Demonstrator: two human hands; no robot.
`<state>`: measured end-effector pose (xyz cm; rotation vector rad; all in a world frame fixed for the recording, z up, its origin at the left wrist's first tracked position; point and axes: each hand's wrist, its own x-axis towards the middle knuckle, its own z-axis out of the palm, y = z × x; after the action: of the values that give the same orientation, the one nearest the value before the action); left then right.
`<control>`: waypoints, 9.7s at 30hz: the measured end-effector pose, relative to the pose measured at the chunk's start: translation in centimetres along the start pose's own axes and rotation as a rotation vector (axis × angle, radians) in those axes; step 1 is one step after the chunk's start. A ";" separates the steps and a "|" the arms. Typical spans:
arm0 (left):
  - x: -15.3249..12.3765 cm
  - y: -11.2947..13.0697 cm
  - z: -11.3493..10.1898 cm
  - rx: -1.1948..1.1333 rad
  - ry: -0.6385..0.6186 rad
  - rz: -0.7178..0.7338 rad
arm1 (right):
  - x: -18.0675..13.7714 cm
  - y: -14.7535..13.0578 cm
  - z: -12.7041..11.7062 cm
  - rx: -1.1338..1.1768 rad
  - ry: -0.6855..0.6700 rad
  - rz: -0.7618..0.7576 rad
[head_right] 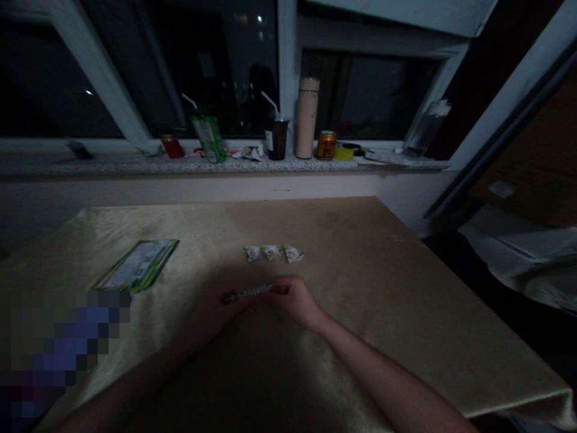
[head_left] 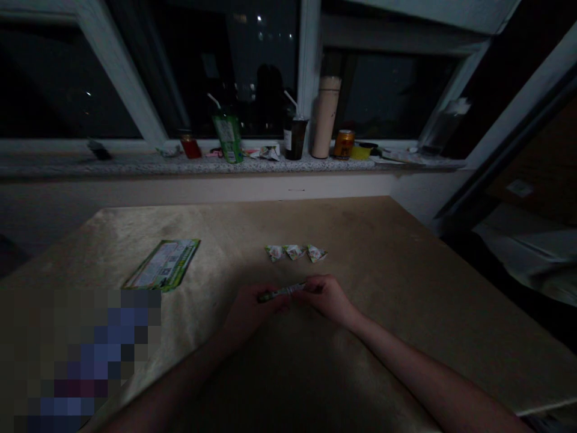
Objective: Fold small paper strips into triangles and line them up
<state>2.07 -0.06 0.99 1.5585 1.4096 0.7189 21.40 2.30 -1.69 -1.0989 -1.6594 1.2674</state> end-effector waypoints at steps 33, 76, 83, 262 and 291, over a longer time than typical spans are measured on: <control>0.4 -1.2 0.6 0.088 0.015 0.192 | -0.3 -0.7 1.4 0.181 -0.113 0.071; 0.5 -1.2 0.6 -0.589 -0.298 -0.068 | -0.3 -0.7 1.4 0.267 0.041 0.000; 0.3 -1.0 0.8 -0.717 -0.342 -0.074 | -1.2 -1.2 1.1 -0.229 0.228 -0.587; -1.6 -1.4 0.7 0.234 -0.269 0.269 | -0.3 0.8 -2.6 -0.591 -0.101 -0.371; -0.3 -1.5 -5.0 0.794 -0.213 0.405 | -0.5 0.5 -0.1 -0.798 -0.197 -0.558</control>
<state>-3.00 0.72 1.92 2.5010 1.2939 0.1838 21.79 1.90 -2.19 -0.8297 -2.4968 0.3455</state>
